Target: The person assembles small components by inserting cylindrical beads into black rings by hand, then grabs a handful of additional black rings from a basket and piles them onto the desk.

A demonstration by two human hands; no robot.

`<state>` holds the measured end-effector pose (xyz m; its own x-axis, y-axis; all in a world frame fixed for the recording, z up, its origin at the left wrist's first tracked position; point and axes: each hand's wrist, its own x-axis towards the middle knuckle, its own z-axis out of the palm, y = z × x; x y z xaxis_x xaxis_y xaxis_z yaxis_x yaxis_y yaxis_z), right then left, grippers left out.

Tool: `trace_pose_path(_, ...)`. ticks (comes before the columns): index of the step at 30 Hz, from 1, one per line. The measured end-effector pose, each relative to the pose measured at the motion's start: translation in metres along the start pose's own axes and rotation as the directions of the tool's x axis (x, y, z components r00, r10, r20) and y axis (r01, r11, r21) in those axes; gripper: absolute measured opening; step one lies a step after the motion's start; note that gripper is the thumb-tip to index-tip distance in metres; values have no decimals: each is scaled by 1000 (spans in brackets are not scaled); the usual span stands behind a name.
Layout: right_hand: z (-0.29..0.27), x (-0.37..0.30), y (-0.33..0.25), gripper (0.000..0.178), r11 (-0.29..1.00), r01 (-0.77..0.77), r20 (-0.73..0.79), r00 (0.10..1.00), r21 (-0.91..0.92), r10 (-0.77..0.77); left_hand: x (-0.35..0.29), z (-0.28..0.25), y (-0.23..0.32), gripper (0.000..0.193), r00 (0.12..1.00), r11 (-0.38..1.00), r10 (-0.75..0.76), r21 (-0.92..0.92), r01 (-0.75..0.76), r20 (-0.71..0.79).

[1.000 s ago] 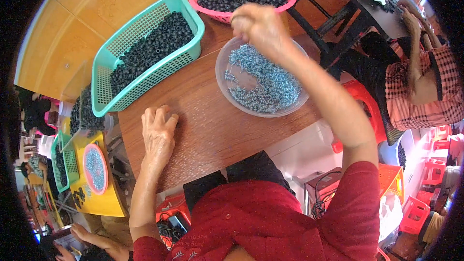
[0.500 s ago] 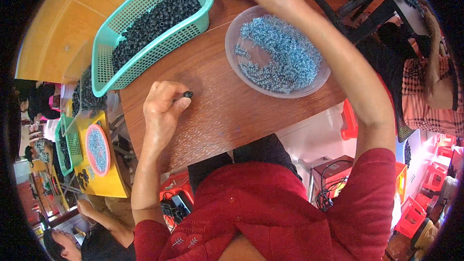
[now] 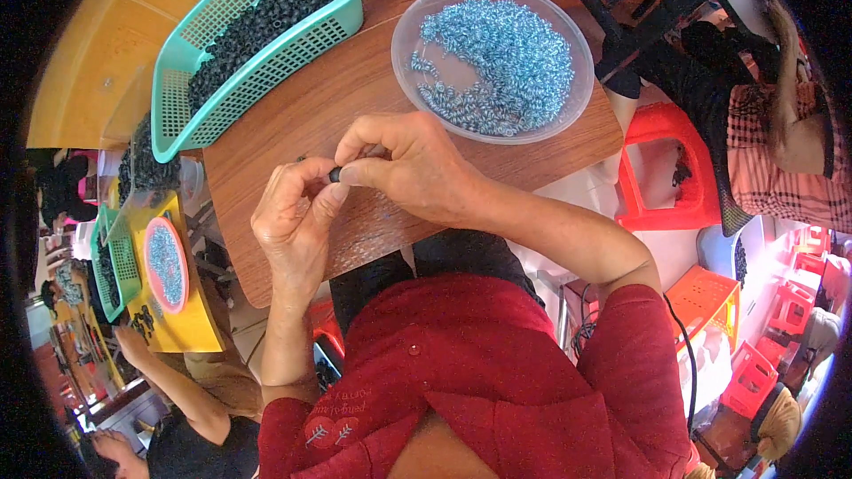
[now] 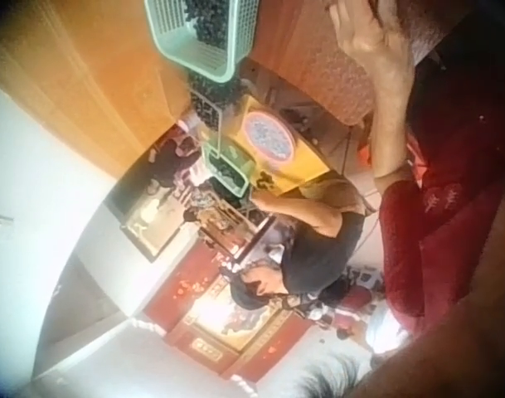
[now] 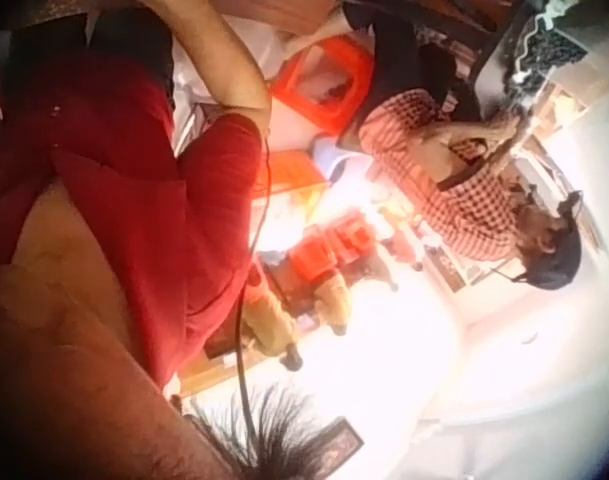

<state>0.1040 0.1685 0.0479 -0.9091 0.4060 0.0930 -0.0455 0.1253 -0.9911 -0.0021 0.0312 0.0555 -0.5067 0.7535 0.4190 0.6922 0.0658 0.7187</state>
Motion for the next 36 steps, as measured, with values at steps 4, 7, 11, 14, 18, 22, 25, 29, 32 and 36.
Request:
trace_pose_path(4,6,-7,8,11,977,-31,-15,999,213,35,-11,4,-7,17,992,971,-125,-204,121,-6)
trace_pose_path(7,8,-9,9,10,963,-50,17,999,266,47,-21,9,-8,17,990,965,-143,-224,135,-18)
trace_pose_path(11,9,-16,2,8,968,-99,-45,993,231,113,-29,11,-15,16,879,477,-452,-792,381,151)
trace_pose_path(14,19,-22,-1,5,993,119,-143,983,-15,-120,-29,16,-19,14,828,114,-454,-900,420,329)
trace_pose_path(18,30,-21,16,12,723,503,-17,815,-472,-579,-27,27,-14,14,647,-212,-600,-873,440,472)
trace_pose_path(22,25,-27,12,15,678,504,32,814,-535,-580,-25,32,-14,15,656,-316,-523,-838,444,545)
trace_pose_path(25,-6,-18,8,12,608,505,64,798,-612,-599,-22,32,-8,16,614,-257,-599,-850,459,513)
trace_pose_path(29,-63,6,12,11,621,151,-150,902,-769,-406,-30,33,-23,18,672,-276,-451,-808,521,587)
trace_pose_path(32,-90,24,27,12,538,83,-133,927,-839,-351,-31,34,-21,18,657,-270,-460,-799,537,597)
trace_pose_path(36,-96,40,42,13,386,115,-9,952,-915,-305,-31,35,-26,19,649,-282,-457,-791,543,608)
